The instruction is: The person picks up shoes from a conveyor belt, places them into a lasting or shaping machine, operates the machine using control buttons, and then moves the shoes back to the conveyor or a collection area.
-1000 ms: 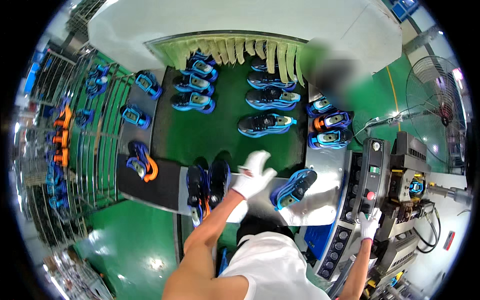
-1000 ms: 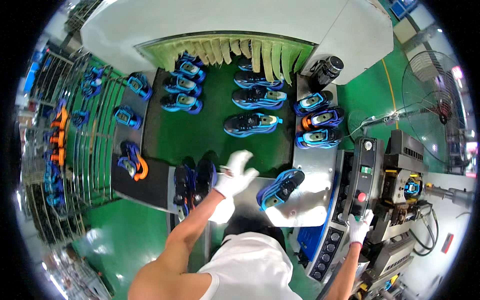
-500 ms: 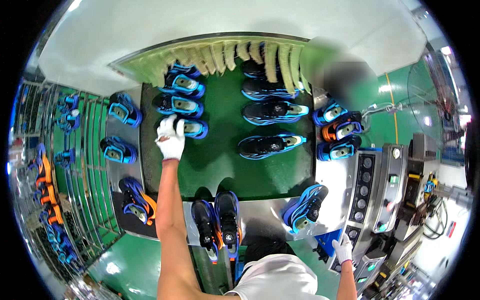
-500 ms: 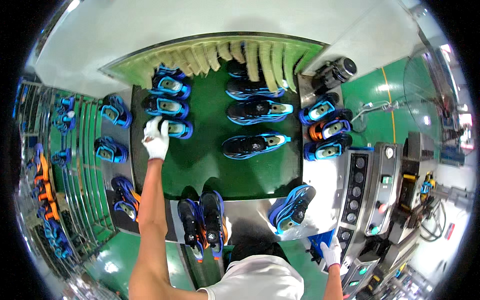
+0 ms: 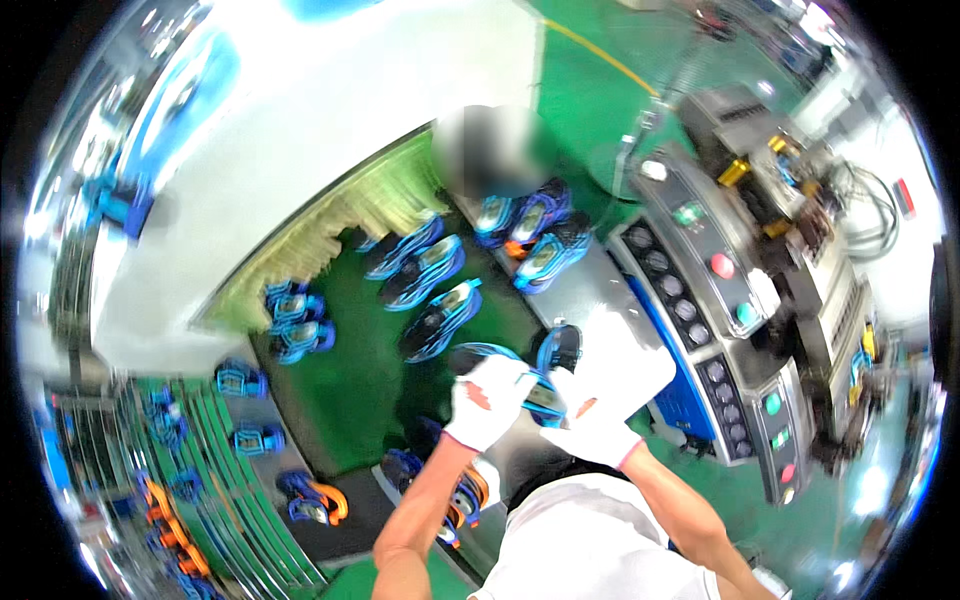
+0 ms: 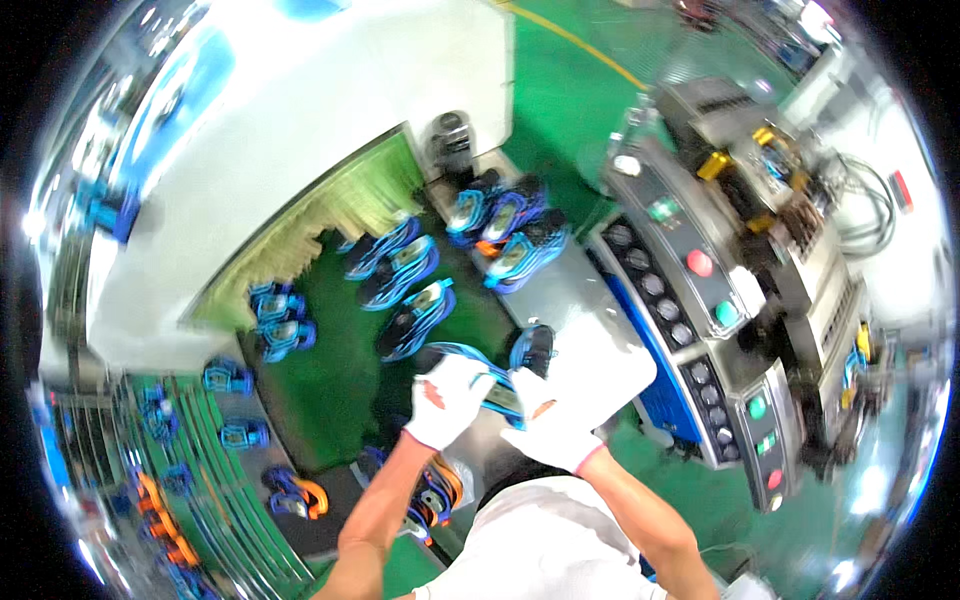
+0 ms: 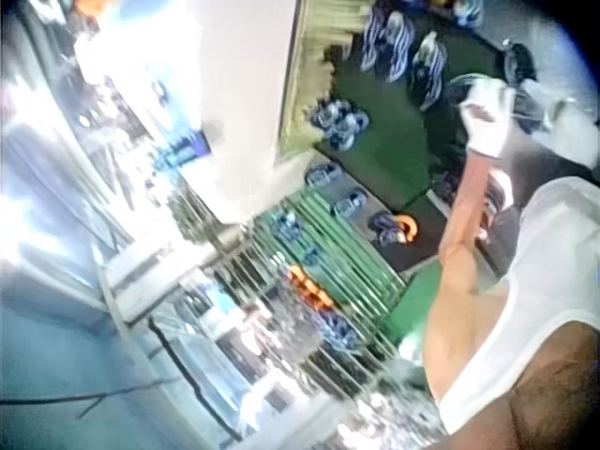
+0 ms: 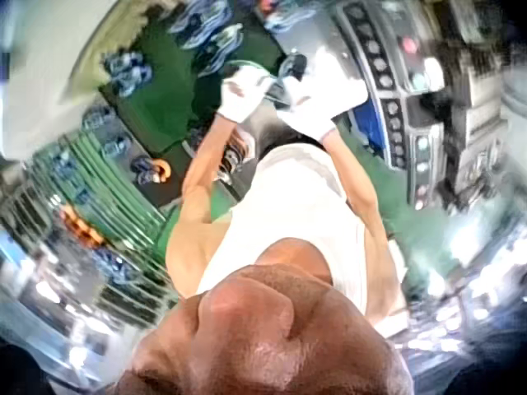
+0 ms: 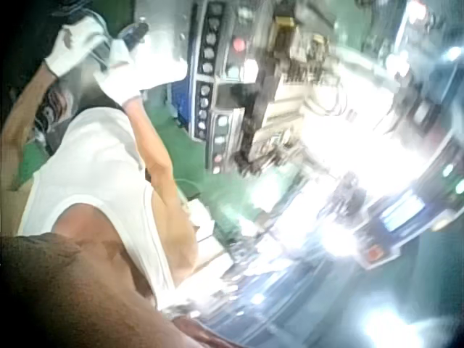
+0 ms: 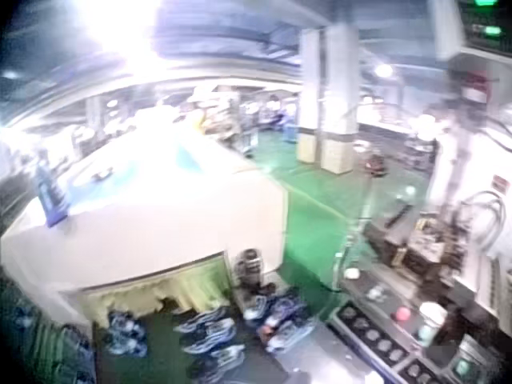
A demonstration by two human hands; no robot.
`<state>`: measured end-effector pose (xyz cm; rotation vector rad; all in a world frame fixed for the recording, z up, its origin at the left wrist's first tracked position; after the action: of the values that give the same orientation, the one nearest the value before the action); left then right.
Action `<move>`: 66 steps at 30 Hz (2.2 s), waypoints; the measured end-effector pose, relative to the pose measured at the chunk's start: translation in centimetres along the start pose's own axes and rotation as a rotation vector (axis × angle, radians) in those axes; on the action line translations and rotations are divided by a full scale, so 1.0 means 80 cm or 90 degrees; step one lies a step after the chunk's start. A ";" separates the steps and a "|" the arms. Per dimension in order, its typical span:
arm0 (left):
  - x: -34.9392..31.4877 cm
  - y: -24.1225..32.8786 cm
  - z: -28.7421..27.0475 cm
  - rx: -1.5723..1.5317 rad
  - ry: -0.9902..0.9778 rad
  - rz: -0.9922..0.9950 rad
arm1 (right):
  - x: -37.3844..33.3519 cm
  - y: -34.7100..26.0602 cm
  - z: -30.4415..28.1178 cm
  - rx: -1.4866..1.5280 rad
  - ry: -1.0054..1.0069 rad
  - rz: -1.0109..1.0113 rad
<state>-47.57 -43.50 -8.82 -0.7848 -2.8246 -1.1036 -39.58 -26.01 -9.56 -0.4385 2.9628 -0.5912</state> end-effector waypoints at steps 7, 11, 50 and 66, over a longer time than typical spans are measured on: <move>0.118 0.276 0.091 -0.244 -0.157 0.281 | -0.113 0.146 -0.114 0.217 0.178 0.186; 0.159 0.421 0.127 -0.343 -0.205 0.381 | -0.242 0.217 -0.168 0.503 0.248 0.498; 0.243 0.611 0.385 -0.494 -0.566 0.037 | -0.593 0.488 -0.355 0.598 1.017 0.772; -0.015 0.105 0.323 0.116 -0.154 -0.365 | -0.507 0.885 -0.302 0.195 0.608 0.812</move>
<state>-38.39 -22.29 -23.17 -0.0886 -3.4090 -0.7996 -22.76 57.28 -13.52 2.0493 2.8015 -1.1410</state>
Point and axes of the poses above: each hand's wrist, its own x-axis towards the middle knuckle, its own z-axis out of the palm, y = z × x, the point moved 4 cm from there along x, towards the middle knuckle, and after that the axes turned 1 degree about y, right-handed, at the moved point
